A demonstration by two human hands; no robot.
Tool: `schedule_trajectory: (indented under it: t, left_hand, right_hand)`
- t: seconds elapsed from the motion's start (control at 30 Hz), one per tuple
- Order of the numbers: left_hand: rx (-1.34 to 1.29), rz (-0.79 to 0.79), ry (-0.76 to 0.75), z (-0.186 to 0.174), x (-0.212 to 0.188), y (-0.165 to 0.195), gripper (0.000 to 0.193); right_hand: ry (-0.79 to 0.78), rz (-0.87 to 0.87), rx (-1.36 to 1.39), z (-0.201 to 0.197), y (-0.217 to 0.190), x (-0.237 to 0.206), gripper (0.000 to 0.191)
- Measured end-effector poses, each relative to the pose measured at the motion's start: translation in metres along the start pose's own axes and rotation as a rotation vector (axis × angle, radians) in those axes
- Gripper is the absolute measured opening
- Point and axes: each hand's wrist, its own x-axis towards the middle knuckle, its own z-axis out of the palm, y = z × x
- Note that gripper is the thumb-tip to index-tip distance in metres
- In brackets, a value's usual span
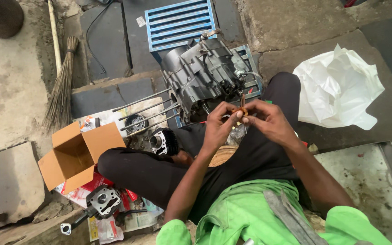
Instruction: The person sits on the ground and installs piston rings onto a piston, then handles a small orange component and a white bottle. The person pours liquid from the white bottle onto the orange component.
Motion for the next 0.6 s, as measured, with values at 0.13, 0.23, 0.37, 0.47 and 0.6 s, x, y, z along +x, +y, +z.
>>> schedule_trajectory:
  t: [0.13, 0.23, 0.37, 0.47, 0.6]
  left_hand:
    - [-0.245, -0.098, -0.003, 0.002, 0.001, 0.002, 0.025]
    - [-0.212, -0.065, 0.005, 0.004, 0.0, 0.002, 0.023]
    - [0.041, 0.009, 0.051, 0.008, -0.003, 0.007, 0.023]
    - [-0.059, -0.04, 0.031, 0.009, -0.002, 0.008, 0.024]
    - [-0.176, -0.086, 0.018, 0.008, -0.002, 0.0, 0.025]
  right_hand:
    - [-0.065, 0.032, 0.098, -0.003, 0.003, 0.002, 0.024]
    - [-0.067, 0.068, 0.175, -0.003, 0.012, 0.002, 0.024]
    - [-0.005, 0.039, 0.23, -0.003, 0.026, 0.005, 0.021]
    - [0.0, -0.036, 0.314, -0.006, 0.035, 0.008, 0.016]
    - [0.021, -0.05, 0.325, -0.008, 0.038, 0.007, 0.016]
